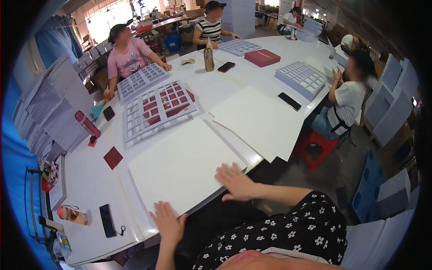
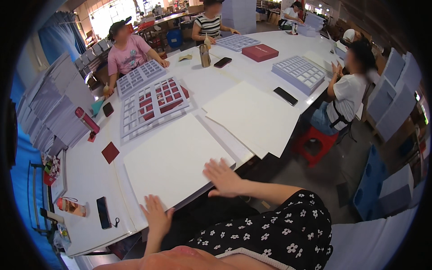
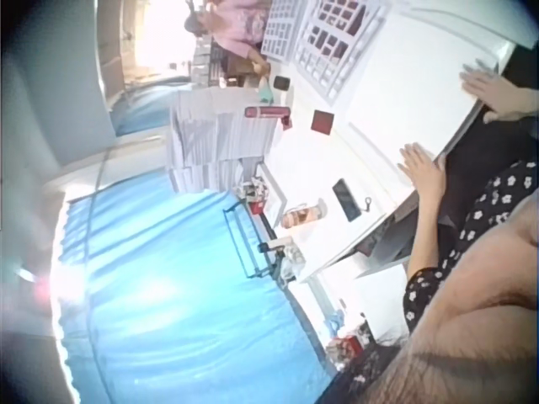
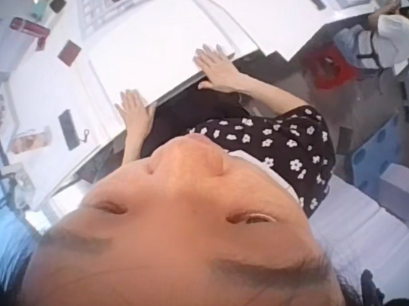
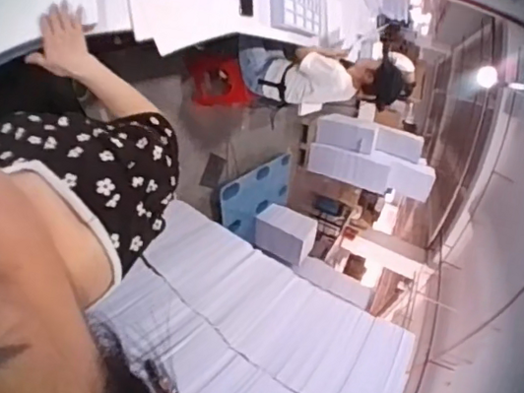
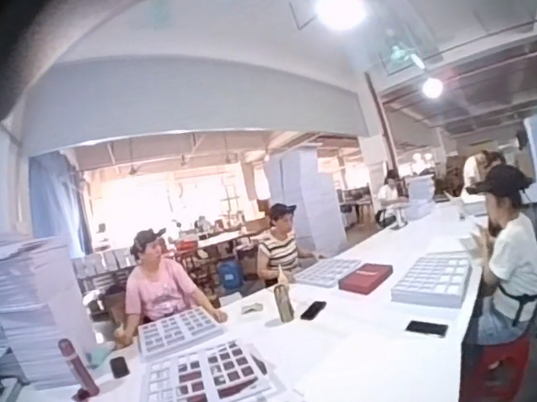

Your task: The person repeatedly places a white sheet of paper into a grid-like paper frame on a table, then removes it and repeats the process. The task involves handling paper sheets and frames without using tools.

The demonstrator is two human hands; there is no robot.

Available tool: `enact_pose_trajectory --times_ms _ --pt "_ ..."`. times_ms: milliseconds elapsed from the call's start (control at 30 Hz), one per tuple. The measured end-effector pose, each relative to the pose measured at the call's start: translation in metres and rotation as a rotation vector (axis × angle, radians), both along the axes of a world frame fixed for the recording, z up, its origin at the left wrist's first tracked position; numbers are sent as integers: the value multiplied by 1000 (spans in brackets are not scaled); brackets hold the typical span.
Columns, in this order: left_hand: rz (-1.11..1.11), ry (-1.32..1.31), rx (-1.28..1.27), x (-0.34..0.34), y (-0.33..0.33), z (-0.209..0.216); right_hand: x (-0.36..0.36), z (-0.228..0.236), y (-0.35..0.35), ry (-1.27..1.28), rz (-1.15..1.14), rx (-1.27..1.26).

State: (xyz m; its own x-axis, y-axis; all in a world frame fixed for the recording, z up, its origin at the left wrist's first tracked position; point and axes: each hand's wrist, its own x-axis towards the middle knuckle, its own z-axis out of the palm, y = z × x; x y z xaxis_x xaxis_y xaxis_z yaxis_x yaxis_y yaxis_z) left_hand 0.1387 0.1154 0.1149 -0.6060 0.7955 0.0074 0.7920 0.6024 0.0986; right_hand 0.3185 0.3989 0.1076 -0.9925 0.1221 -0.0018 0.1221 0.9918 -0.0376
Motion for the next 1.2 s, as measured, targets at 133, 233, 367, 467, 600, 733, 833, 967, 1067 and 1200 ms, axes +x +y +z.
enact_pose_trajectory --times_ms 133,233,367,467,600,733,833,967,1067,1200 --pt "-330 -183 102 55 15 20 5 6 -44 76 311 -135" --pt "-233 -198 509 36 7 18 -1 13 -28 278 305 -209" --pt "12 -76 829 -27 -25 37 -21 12 62 643 -4 -313" --pt "169 -49 939 -83 -57 27 -30 -1 126 753 -325 -284" --pt "561 -235 824 -126 -67 21 -15 -43 161 569 -373 -66" --pt "458 -38 961 -186 -79 -36 -14 -62 151 405 -320 -30" --pt "544 75 691 -216 -75 -50 -13 -65 147 424 -335 -15" --pt "729 311 263 -234 -74 -93 -25 -62 141 433 -294 -15" --pt "758 247 13 -213 -23 -83 -9 -56 147 405 -310 31" --pt "736 273 38 -212 -37 -86 -14 -60 144 424 -294 38"
